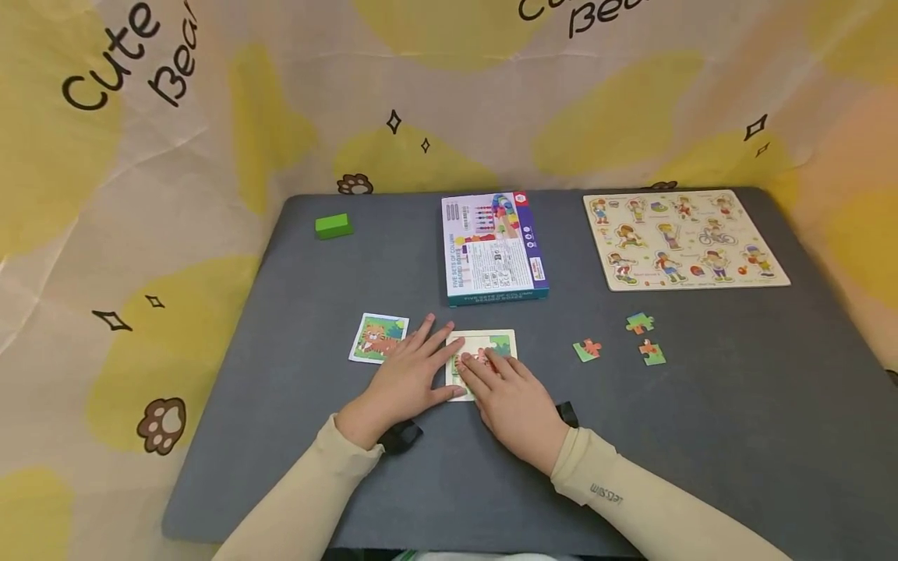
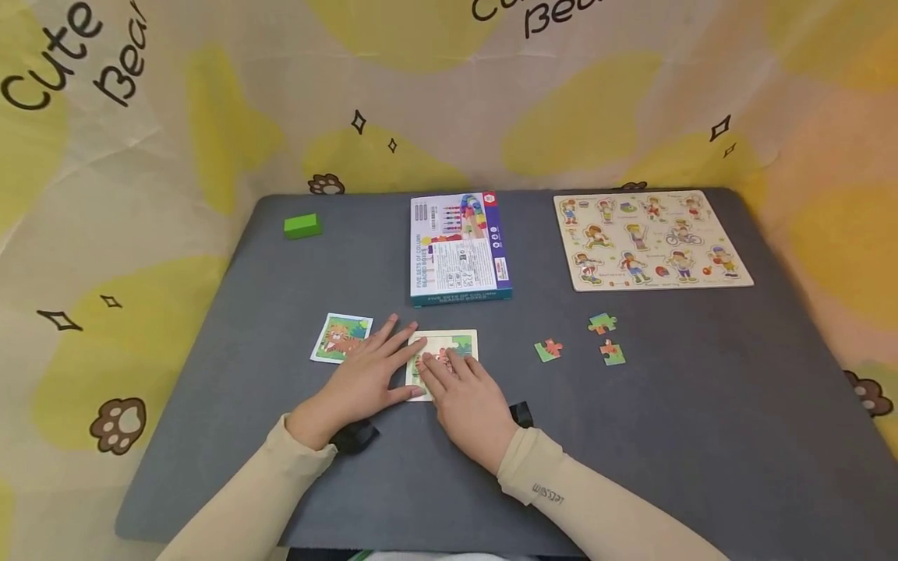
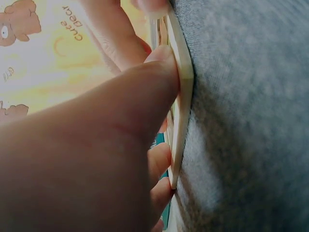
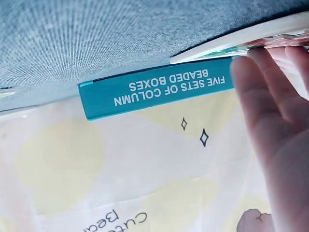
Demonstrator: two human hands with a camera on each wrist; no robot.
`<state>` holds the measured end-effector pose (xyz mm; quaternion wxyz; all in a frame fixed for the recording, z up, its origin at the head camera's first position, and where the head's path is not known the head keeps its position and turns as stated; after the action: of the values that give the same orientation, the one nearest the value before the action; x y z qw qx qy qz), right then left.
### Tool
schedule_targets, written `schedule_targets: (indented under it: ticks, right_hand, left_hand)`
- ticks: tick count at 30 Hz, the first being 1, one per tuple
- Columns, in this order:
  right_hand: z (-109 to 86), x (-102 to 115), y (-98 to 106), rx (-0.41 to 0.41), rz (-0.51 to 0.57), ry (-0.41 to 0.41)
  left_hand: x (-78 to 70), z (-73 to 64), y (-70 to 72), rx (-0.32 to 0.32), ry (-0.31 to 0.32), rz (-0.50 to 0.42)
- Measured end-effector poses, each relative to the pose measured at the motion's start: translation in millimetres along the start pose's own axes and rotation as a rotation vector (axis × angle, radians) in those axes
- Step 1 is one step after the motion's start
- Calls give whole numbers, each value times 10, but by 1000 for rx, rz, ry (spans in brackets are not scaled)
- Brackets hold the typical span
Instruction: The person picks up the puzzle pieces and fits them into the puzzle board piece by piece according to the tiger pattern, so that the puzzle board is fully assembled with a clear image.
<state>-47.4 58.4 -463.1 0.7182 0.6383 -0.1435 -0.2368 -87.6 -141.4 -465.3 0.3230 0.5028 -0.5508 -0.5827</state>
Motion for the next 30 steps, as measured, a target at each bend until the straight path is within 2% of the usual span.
schedule_targets:
  ticks: [7, 13, 20, 24, 30]
  right_hand:
    - [62, -83, 1, -16, 1, 21]
    - [-11, -75, 30, -12, 28, 4]
    - [47, -135, 77, -27, 33, 15]
    - [52, -167, 91, -9, 64, 31]
    - [-31, -162, 143, -9, 78, 46]
  left_hand:
    - [19, 49, 53, 4, 16, -2]
    - [-1, 63, 40, 38, 3, 5]
    - [14, 82, 87, 13, -5, 22]
    - [17, 74, 49, 35, 11, 36]
    - [4, 22, -10, 30, 22, 27]
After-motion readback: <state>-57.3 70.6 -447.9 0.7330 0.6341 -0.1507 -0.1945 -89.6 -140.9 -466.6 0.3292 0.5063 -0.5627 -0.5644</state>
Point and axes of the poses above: each hand's wrist, its own z-axis towards the middle knuckle, its own y-axis out of the back of the hand, x = y × z, the point moved 2 cm from there along z, towards the middle knuckle, and after that the axes turned 15 degrees about y, right-handed, at the moved point
